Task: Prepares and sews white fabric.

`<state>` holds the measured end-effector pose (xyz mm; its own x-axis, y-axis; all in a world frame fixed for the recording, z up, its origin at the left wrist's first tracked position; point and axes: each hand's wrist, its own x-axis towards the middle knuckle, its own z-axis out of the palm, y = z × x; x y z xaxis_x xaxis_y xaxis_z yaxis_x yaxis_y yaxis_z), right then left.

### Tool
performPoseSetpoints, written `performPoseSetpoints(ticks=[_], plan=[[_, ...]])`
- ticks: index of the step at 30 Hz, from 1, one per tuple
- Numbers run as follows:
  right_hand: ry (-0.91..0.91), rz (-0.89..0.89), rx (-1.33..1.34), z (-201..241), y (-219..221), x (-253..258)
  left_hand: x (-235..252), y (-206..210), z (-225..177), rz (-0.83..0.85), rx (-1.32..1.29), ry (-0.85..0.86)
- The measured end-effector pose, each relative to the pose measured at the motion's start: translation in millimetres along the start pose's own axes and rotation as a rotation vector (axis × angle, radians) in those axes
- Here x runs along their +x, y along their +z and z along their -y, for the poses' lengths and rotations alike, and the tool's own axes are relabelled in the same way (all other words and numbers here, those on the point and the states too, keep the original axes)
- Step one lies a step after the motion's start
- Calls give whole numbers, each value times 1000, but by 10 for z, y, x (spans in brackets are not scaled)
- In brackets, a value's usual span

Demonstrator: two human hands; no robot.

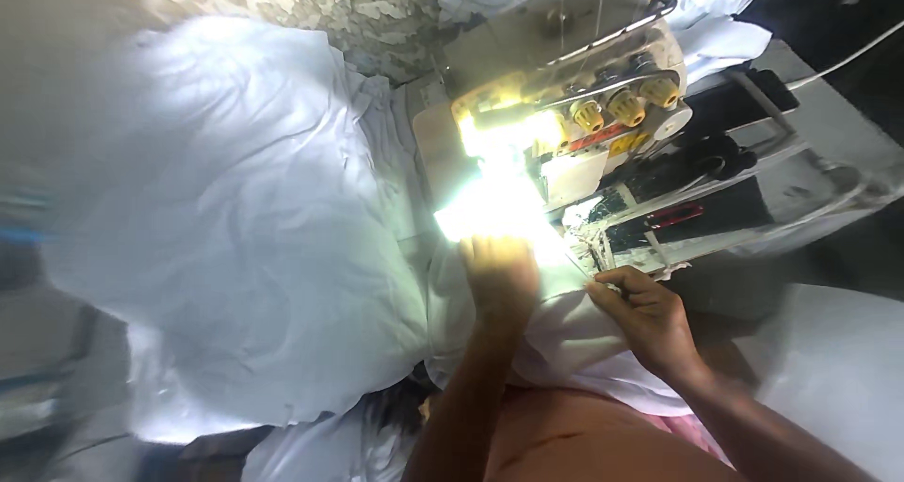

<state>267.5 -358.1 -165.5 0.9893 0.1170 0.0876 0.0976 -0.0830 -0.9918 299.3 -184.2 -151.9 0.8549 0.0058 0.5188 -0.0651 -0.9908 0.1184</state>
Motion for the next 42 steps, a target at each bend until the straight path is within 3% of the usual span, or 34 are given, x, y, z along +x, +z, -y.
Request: performPoseSetpoints(ticks=[7,12,18,24,28,34,37,39,42], plan=[[73,30,65,14,273,106,242,56,395,168,-134,-105],[1,23,28,26,413,263,516,199,916,252,-326,33],[-137,15,-83,66,515,528,853,290,1186,342,-412,60],[-156,-13,-175,73,607,756,1180,325,1234,453,-411,-163],[-161,-100,-255,118,706,966,1317,363,1333,447,-426,-138],[-137,-159,-350,161,766,1125,1464,339,1353,510,-362,-257],[-18,-119,-384,247,785,1122,1477,325,1350,516,-261,-259],[28,-81,-365,267,756,1155,1379,257,1314,411,-211,-192],[137,16,-143,252,616,1186,827,67,1221,-46,-313,-47]])
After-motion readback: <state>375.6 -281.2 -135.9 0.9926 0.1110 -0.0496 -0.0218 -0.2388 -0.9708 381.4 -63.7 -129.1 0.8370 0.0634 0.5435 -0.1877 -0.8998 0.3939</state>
